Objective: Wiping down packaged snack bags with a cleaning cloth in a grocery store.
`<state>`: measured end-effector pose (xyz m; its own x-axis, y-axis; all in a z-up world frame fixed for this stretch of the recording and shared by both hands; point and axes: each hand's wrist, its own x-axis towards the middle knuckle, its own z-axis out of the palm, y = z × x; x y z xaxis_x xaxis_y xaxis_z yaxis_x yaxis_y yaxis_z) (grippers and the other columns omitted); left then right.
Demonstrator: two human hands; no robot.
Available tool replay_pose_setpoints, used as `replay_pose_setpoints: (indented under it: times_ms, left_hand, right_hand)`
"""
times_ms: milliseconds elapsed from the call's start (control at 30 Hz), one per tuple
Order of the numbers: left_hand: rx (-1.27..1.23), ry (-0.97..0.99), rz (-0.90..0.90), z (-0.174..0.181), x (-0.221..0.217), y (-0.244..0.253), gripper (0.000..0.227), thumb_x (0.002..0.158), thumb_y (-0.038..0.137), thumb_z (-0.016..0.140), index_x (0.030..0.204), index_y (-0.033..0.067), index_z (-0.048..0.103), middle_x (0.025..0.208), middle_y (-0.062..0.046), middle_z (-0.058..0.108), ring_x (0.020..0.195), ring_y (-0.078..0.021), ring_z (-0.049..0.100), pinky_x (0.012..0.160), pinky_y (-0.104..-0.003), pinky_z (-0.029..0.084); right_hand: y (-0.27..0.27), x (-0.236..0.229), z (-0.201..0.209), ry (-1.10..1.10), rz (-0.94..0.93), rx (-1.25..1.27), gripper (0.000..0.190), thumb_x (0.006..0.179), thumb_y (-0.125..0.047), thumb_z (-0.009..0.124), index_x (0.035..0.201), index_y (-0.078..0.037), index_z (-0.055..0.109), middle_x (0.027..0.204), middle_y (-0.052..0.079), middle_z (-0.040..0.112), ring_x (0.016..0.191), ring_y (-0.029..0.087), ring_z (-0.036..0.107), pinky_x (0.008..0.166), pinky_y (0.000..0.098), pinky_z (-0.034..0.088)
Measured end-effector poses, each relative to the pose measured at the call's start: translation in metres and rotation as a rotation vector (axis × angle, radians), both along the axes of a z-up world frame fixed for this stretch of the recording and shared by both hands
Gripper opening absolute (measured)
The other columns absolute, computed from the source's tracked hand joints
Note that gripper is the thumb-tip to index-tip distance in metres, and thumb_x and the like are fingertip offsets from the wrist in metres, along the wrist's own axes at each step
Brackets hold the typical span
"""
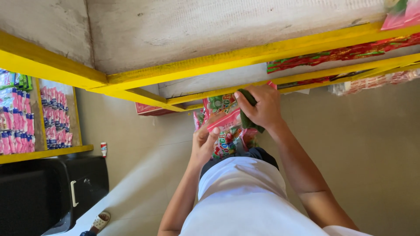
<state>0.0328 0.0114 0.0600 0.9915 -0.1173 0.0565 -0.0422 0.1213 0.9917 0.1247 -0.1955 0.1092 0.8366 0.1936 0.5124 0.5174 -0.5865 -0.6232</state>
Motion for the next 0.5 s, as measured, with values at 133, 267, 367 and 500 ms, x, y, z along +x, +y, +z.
replay_pose_setpoints:
  times_ms: [133, 267, 367, 500]
  left_hand:
    - [0.048, 0.183, -0.112, -0.007, 0.002, 0.007, 0.039, 0.105, 0.037, 0.056, 0.075, 0.0148, 0.068, 0.058, 0.006, 0.048, 0.056, -0.0071, 0.037, 0.055, -0.026, 0.032]
    - [-0.100, 0.393, -0.067, -0.044, -0.010, 0.012, 0.048, 0.108, 0.044, 0.050, 0.076, 0.0140, 0.071, 0.059, 0.005, 0.048, 0.058, -0.0057, 0.037, 0.054, -0.025, 0.029]
    - [-0.336, 0.403, -0.062, -0.027, -0.008, 0.001, 0.043, 0.108, 0.038, 0.050, 0.091, 0.0082, 0.077, 0.073, -0.002, 0.061, 0.070, -0.0085, 0.052, 0.068, -0.027, 0.040]
    - [-0.489, 0.395, -0.060, -0.004, -0.003, -0.007, 0.042, 0.108, 0.033, 0.051, 0.106, 0.0015, 0.078, 0.099, -0.012, 0.077, 0.099, -0.0183, 0.071, 0.098, -0.037, 0.053]
  right_hand:
    - [0.004, -0.001, 0.005, 0.013, -0.015, -0.014, 0.027, 0.097, -0.029, 0.073, 0.077, -0.011, 0.068, 0.058, 0.009, 0.059, 0.059, 0.032, 0.065, 0.061, 0.0373, 0.051]
    - [0.004, -0.003, 0.006, 0.041, -0.012, -0.006, 0.028, 0.097, -0.029, 0.073, 0.076, -0.012, 0.067, 0.057, 0.009, 0.058, 0.058, 0.031, 0.065, 0.061, 0.0357, 0.050]
    - [0.003, -0.005, 0.008, 0.071, -0.002, 0.011, 0.027, 0.097, -0.027, 0.073, 0.077, -0.011, 0.067, 0.057, 0.009, 0.058, 0.059, 0.030, 0.065, 0.061, 0.0352, 0.050]
    - [0.005, -0.006, 0.013, 0.091, 0.000, 0.051, 0.027, 0.097, -0.026, 0.073, 0.076, -0.011, 0.067, 0.058, 0.010, 0.059, 0.060, 0.031, 0.065, 0.061, 0.0356, 0.048]
